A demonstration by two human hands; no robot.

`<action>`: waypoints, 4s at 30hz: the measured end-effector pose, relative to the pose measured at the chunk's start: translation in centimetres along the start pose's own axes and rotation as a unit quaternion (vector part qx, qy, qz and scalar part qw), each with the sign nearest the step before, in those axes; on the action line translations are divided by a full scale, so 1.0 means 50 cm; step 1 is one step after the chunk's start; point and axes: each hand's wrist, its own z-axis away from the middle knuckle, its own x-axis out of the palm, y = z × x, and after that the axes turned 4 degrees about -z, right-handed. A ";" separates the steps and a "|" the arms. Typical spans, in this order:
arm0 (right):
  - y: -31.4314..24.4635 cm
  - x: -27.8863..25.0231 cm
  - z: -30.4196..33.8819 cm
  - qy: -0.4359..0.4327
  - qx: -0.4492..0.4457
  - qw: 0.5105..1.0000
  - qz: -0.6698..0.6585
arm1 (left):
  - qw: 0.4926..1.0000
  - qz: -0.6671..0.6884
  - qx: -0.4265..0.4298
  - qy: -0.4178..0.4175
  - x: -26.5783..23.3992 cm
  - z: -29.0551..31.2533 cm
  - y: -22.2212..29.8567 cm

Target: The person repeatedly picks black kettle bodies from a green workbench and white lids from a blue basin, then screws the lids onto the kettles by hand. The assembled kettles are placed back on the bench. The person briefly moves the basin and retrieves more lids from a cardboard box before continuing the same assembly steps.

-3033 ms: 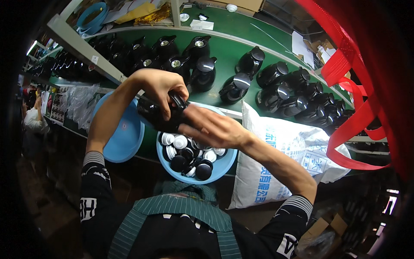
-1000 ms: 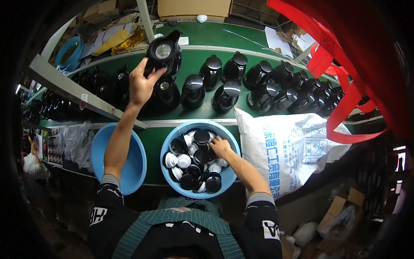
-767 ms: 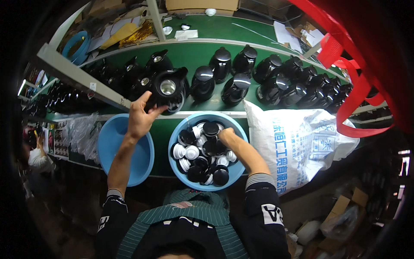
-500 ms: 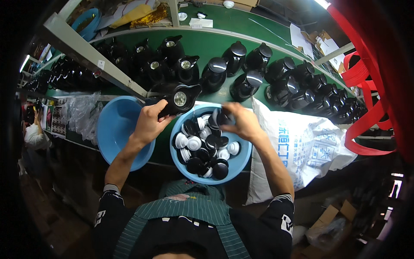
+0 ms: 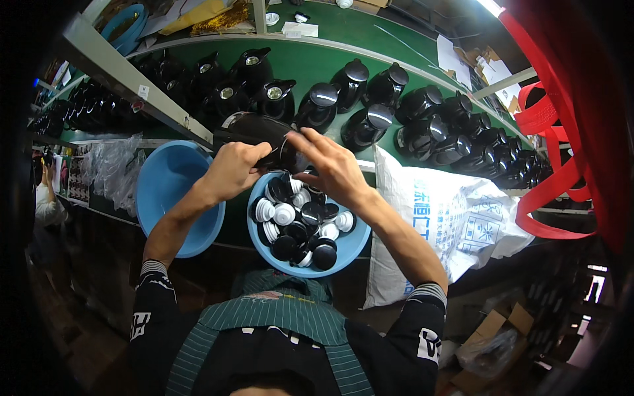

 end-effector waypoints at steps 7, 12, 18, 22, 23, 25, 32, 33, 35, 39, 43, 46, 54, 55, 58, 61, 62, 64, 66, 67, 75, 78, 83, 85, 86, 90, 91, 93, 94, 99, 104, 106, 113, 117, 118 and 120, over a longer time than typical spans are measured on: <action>0.052 0.050 0.003 -0.067 0.473 0.813 -0.333 | 0.993 -0.055 -0.024 0.097 0.019 -0.031 0.002; 0.013 0.024 -0.031 0.074 0.038 0.995 0.053 | 0.985 -0.134 0.019 0.104 0.028 -0.056 -0.011; 0.058 0.083 -0.055 0.228 0.398 0.714 -0.529 | 0.954 -0.225 0.127 0.152 0.085 -0.119 -0.038; 0.100 0.074 -0.072 0.228 0.414 0.614 -0.632 | 0.937 -0.224 0.224 0.149 0.093 -0.204 -0.134; 0.120 0.074 -0.066 0.245 0.417 0.597 -0.640 | 0.940 -0.212 0.209 0.164 0.095 -0.239 -0.151; 0.131 0.071 -0.024 0.227 0.435 0.594 -0.638 | 0.962 -0.103 0.157 0.199 0.110 -0.315 -0.181; 0.063 0.333 0.189 -0.049 0.381 0.921 0.062 | 0.956 0.185 -0.093 0.208 0.275 -0.555 -0.438; 0.061 0.374 0.191 -0.028 0.371 0.922 0.104 | 0.934 0.279 -0.124 0.187 0.307 -0.562 -0.464; 0.077 0.430 0.149 -0.013 0.350 0.928 0.127 | 0.928 0.293 -0.210 0.094 0.306 -0.534 -0.568; 0.140 0.417 0.166 -0.074 0.445 0.885 0.119 | 0.978 -0.004 -0.207 0.000 0.285 -0.529 -0.359; 0.164 0.396 0.161 -0.118 0.436 0.888 0.088 | 0.969 -0.091 -0.210 0.091 0.257 -0.312 -0.302; 0.141 0.344 0.130 -0.169 0.416 0.892 0.051 | 0.937 -0.103 -0.329 0.048 0.288 -0.206 -0.328; 0.074 0.132 -0.070 0.186 0.215 0.956 -0.070 | 0.968 0.110 -0.199 0.106 0.181 -0.099 -0.194; 0.070 0.140 -0.095 0.198 0.185 0.961 -0.048 | 0.974 0.095 -0.165 0.125 0.162 -0.078 -0.172; 0.070 0.151 -0.131 0.188 0.056 0.980 0.033 | 0.985 0.053 -0.095 0.136 0.108 -0.032 -0.111; 0.078 0.133 -0.116 0.152 -0.062 0.985 0.052 | 0.990 0.061 -0.089 0.091 0.054 -0.009 -0.090; 0.083 0.124 -0.109 0.148 -0.120 0.980 0.060 | 0.993 0.065 -0.079 0.063 0.032 -0.007 -0.083; 0.094 0.098 -0.105 0.087 -0.191 0.976 0.057 | 0.994 0.091 -0.055 0.015 -0.004 -0.011 -0.086; 0.094 0.081 -0.109 0.052 -0.207 0.976 0.039 | 0.991 0.109 -0.027 -0.076 -0.045 -0.032 -0.086; 0.084 0.086 -0.104 0.083 -0.159 0.983 0.048 | 0.992 0.101 -0.029 -0.071 -0.044 -0.032 -0.081; -0.066 0.096 -0.129 -0.032 0.264 0.964 -0.002 | 0.993 -0.026 -0.102 0.059 0.041 0.004 -0.062; -0.011 0.047 -0.105 -0.182 0.182 0.963 -0.085 | 0.991 -0.062 -0.113 0.030 0.044 0.012 -0.064; 0.016 0.056 -0.092 -0.169 0.314 0.902 -0.242 | 0.989 -0.115 -0.063 0.072 0.080 0.024 -0.059; 0.025 0.082 -0.079 -0.117 0.455 0.805 -0.363 | 0.989 -0.109 -0.044 0.092 0.100 0.025 -0.054; 0.025 0.077 -0.087 -0.153 0.516 0.756 -0.372 | 0.988 -0.109 -0.038 0.102 0.105 0.026 -0.056; 0.059 0.071 -0.028 -0.070 0.469 0.815 -0.334 | 0.986 -0.112 -0.027 0.124 0.106 0.014 -0.075; 0.071 0.065 -0.017 -0.039 0.390 0.912 -0.126 | 0.986 -0.107 -0.035 0.121 0.105 0.009 -0.080; 0.012 0.032 -0.024 0.005 0.119 0.989 0.089 | 0.988 -0.096 -0.048 0.106 0.107 0.003 -0.077; 0.012 0.030 -0.027 -0.001 0.011 0.991 0.131 | 0.990 -0.084 -0.044 0.106 0.107 0.001 -0.068; 0.035 0.090 -0.043 0.029 0.534 0.747 -0.395 | 0.987 -0.088 -0.007 0.131 0.130 -0.012 -0.055; 0.039 0.094 -0.003 0.132 0.262 0.955 -0.035 | 0.983 -0.109 0.028 0.147 0.126 -0.027 -0.057; 0.026 0.083 -0.007 0.148 0.096 0.984 0.036 | 0.983 -0.101 0.020 0.153 0.131 -0.028 -0.052; 0.034 0.175 -0.008 0.181 0.484 0.673 -0.530 | 0.967 -0.157 0.074 0.184 0.197 -0.020 -0.072; 0.062 0.207 0.004 0.231 0.544 0.604 -0.536 | 0.973 -0.116 0.062 0.192 0.233 -0.020 -0.136; 0.098 0.217 0.039 0.202 0.511 0.602 -0.579 | 0.976 -0.103 0.045 0.187 0.236 -0.027 -0.154; 0.074 0.232 0.065 0.181 0.554 0.631 -0.512 | 0.970 0.071 -0.084 0.218 0.242 -0.057 -0.185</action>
